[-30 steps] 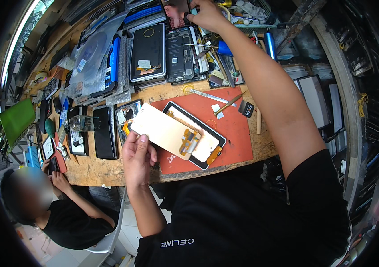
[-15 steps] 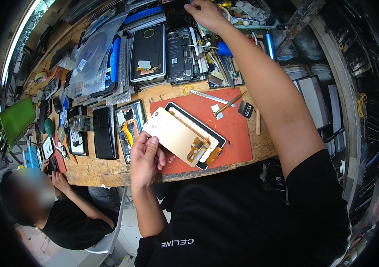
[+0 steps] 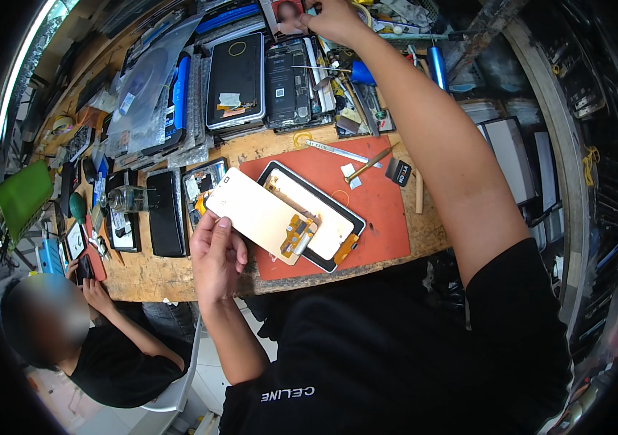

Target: The person unwraps a bubble-wrapped smartphone and inspects its back and screen. They then handle several other smartphones and disassembled phone parts on a cluttered workbench, moving items aside and examining components.

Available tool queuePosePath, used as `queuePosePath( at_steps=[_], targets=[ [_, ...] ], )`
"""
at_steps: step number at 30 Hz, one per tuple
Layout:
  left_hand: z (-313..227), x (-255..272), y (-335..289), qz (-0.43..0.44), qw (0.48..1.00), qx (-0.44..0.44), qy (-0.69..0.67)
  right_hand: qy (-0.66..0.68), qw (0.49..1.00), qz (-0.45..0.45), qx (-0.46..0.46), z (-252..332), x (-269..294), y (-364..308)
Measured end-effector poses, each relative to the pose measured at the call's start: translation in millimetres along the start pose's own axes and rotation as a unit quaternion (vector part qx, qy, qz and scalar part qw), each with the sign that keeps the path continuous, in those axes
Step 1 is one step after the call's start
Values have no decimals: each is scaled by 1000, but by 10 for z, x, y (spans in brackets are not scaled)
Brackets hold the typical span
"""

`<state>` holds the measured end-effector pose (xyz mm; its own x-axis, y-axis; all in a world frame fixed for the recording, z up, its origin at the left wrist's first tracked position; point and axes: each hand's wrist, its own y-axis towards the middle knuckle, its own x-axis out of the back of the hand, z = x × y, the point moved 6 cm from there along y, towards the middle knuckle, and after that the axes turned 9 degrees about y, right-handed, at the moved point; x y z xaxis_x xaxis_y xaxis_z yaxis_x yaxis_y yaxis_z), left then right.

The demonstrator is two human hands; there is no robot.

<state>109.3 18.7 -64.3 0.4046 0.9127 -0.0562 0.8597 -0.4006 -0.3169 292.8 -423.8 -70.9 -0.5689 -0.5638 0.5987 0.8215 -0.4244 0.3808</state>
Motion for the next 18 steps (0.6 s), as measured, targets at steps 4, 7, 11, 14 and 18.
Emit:
queuePosePath(
  at_steps=[4, 7, 11, 14, 18],
  targets=[
    [40, -68, 1, 22, 999, 21, 25, -2, 1000, -19, 11, 32, -5, 22],
    [131, -197, -1, 36, 998, 37, 23, 8, 999, -5, 35, 173, 53, -8],
    [186, -285, 6, 39, 998, 40, 21, 69, 997, 16, -18, 303, 259, -152],
    [194, -309, -6, 42, 997, 47, 36, 77, 997, 18, -21, 411, 319, -196],
    [213, -347, -27, 44, 996, 58, 52, 109, 994, 12, -16, 404, 287, -175]
  ],
)
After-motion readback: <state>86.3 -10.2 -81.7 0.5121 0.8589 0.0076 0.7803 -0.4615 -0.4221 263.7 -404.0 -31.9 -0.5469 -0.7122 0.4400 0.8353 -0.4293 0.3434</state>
